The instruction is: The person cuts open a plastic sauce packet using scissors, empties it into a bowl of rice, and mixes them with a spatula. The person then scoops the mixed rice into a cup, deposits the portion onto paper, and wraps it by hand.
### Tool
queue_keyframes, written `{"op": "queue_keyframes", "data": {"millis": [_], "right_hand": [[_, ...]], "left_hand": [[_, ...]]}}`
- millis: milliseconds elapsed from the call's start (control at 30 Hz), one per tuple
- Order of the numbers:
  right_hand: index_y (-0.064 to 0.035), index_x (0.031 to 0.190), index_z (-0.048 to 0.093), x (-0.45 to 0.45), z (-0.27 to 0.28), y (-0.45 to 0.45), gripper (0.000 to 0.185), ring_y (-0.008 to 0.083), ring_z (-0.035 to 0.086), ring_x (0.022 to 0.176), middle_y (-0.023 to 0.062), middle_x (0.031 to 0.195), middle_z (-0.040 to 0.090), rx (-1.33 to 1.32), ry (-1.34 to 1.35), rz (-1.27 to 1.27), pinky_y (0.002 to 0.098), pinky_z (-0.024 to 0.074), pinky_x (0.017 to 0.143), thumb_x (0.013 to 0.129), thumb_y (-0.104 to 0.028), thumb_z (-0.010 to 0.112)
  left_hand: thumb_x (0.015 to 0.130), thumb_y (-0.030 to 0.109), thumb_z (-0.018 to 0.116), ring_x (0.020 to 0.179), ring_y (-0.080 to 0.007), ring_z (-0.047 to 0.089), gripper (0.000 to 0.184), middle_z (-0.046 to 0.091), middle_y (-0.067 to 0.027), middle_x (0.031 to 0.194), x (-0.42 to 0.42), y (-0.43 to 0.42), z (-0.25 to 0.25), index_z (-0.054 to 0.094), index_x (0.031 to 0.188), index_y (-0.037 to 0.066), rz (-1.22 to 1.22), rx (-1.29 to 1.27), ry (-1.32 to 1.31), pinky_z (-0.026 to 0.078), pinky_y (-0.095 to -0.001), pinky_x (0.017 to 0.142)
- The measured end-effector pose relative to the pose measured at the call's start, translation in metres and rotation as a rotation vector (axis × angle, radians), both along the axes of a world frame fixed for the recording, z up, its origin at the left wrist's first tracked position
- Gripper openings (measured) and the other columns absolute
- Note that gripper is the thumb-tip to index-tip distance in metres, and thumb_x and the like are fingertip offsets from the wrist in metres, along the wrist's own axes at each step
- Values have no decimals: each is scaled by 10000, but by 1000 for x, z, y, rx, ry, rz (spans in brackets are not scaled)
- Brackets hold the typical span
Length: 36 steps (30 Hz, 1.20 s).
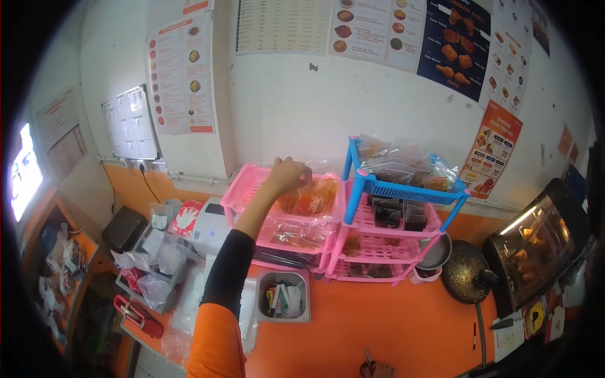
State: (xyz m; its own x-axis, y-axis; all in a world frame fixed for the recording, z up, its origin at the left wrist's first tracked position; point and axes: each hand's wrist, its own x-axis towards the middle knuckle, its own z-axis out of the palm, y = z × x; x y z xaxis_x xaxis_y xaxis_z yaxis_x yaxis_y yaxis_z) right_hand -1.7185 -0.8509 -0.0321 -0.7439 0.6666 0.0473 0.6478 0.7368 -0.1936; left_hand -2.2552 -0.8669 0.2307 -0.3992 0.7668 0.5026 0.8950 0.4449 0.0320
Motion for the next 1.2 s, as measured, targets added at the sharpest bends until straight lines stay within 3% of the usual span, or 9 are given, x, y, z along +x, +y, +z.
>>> {"op": "queue_keyframes", "data": {"millis": [267, 667, 867, 933, 967, 1033, 1067, 1133, 1200], "right_hand": [[-29, 1056, 571, 22, -36, 15, 338, 346, 561, 896, 175, 1027, 594, -401, 248, 65, 447, 443, 750, 868, -297, 489], [-41, 925, 623, 24, -7, -2, 263, 304, 547, 658, 167, 794, 599, 47, 220, 10, 424, 433, 577, 861, -268, 507], [2, 774, 604, 50, -41, 24, 234, 217, 511, 576, 109, 613, 533, -339, 293, -75, 362, 346, 471, 834, -223, 573], [-19, 830, 600, 91, -135, 61, 155, 182, 529, 614, 75, 659, 525, -956, 722, 78, 341, 404, 493, 821, -174, 611], [-19, 830, 600, 103, -116, 55, 155, 182, 529, 614, 75, 659, 525, -953, 736, 78, 341, 404, 493, 821, -174, 611], [-61, 978, 567, 127, -24, 28, 203, 165, 540, 686, 50, 767, 521, -1834, 1151, -567, 329, 487, 594, 808, -140, 643], [-61, 978, 567, 150, -41, 32, 203, 165, 540, 686, 50, 767, 521, -1824, 1174, -573, 329, 487, 594, 808, -140, 643], [-91, 1096, 480, 214, -82, 39, 347, 167, 524, 751, 50, 835, 517, -932, 906, -24, 367, 517, 711, 808, -169, 656], [-73, 1023, 486, 271, -16, 8, 324, 175, 522, 786, 53, 859, 502, -881, 938, -195, 332, 485, 695, 771, -123, 683]], "left_hand": [[735, 178, 631, 848, -179, 573, 100, 635, 28, 746, -7, 55, -9, 665, 776, 263, -95, -71, 184, 358, -371, 764], [735, 163, 595, 803, -170, 581, 108, 627, 32, 734, -17, 56, 7, 650, 689, 244, -159, -216, 341, 366, -362, 747], [715, 86, 571, 834, -178, 549, 112, 608, 22, 741, 46, -20, 76, 631, 700, 180, -102, -50, 525, 355, -383, 813], [722, 78, 568, 819, -175, 541, 111, 609, 27, 748, 94, -51, 103, 628, 702, 169, -93, -3, 575, 349, -375, 826], [729, 70, 565, 805, -172, 534, 111, 609, 32, 756, 122, -64, 113, 626, 704, 159, -88, 46, 614, 342, -367, 838], [708, 76, 576, 796, -170, 530, 93, 606, 32, 756, 179, -82, 126, 620, 703, 158, -123, 39, 657, 344, -365, 833], [687, 83, 588, 787, -168, 527, 81, 603, 32, 756, 209, -87, 128, 615, 702, 158, -156, 35, 686, 346, -364, 828], [666, 99, 592, 788, -177, 526, 67, 590, 23, 745, 281, -86, 124, 609, 699, 154, -233, 12, 673, 353, -375, 829], [620, 130, 606, 763, -192, 512, 87, 563, 17, 722, 358, -74, 108, 602, 705, 148, -368, -8, 618, 360, -393, 816]]}}
